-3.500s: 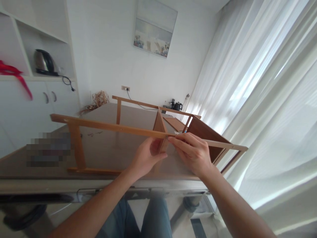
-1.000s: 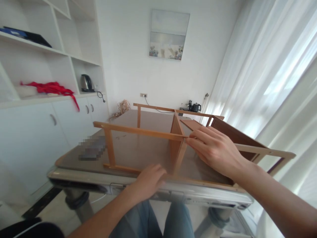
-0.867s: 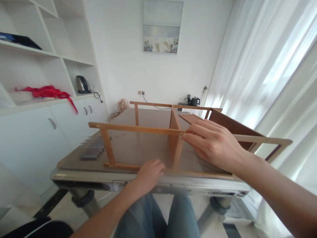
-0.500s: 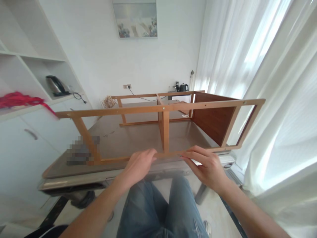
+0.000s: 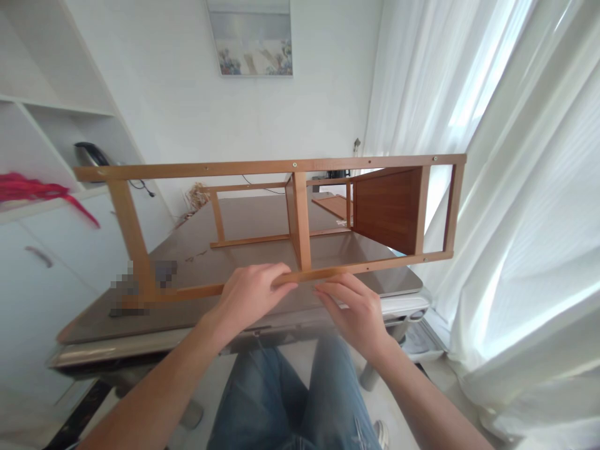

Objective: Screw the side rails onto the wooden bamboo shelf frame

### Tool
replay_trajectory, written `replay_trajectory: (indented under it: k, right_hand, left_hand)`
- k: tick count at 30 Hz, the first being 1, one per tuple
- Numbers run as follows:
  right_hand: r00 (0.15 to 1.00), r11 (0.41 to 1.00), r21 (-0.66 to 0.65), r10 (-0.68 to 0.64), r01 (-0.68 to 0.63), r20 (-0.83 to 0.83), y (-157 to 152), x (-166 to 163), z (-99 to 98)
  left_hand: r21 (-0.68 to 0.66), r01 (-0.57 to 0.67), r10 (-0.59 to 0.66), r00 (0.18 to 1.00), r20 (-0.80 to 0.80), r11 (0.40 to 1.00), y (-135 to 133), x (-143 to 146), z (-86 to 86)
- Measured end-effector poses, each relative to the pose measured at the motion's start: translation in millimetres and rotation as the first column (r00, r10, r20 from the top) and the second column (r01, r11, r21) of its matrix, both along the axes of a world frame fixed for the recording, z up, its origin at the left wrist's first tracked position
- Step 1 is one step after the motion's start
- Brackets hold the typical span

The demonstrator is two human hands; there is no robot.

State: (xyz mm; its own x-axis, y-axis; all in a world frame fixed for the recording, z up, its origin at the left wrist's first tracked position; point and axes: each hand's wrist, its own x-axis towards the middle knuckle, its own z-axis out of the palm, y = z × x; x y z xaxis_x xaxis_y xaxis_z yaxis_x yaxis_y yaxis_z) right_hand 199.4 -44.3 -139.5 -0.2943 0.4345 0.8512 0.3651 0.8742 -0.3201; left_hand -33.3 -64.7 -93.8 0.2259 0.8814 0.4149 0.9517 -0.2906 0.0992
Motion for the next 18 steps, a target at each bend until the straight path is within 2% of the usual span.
replay_trajectory:
  k: [4,10,18]
  right_hand:
    - [0.998,0.999,0.034,0.007,-0.009,0.057,10.0,-7.3,0.0]
    - [0.998,1.0,0.013,0.005,-0.006,0.064,15.3,-10.7,-0.8]
    - [0.987,0.997,0.072,-0.017,0.006,0.161,17.0,-10.2,10.5]
  left_hand:
    - [0.0,-0.013,0.013,1.0,-0.002,1.0,-1.2,0.6,3.4]
    - [0.012,-0.002,0.002,1.0,0.031,1.0,-1.8,-0.8,3.8]
    - [0.022,0.0,0.0,0.999,0.04,1.0,-1.4,-2.3,1.0]
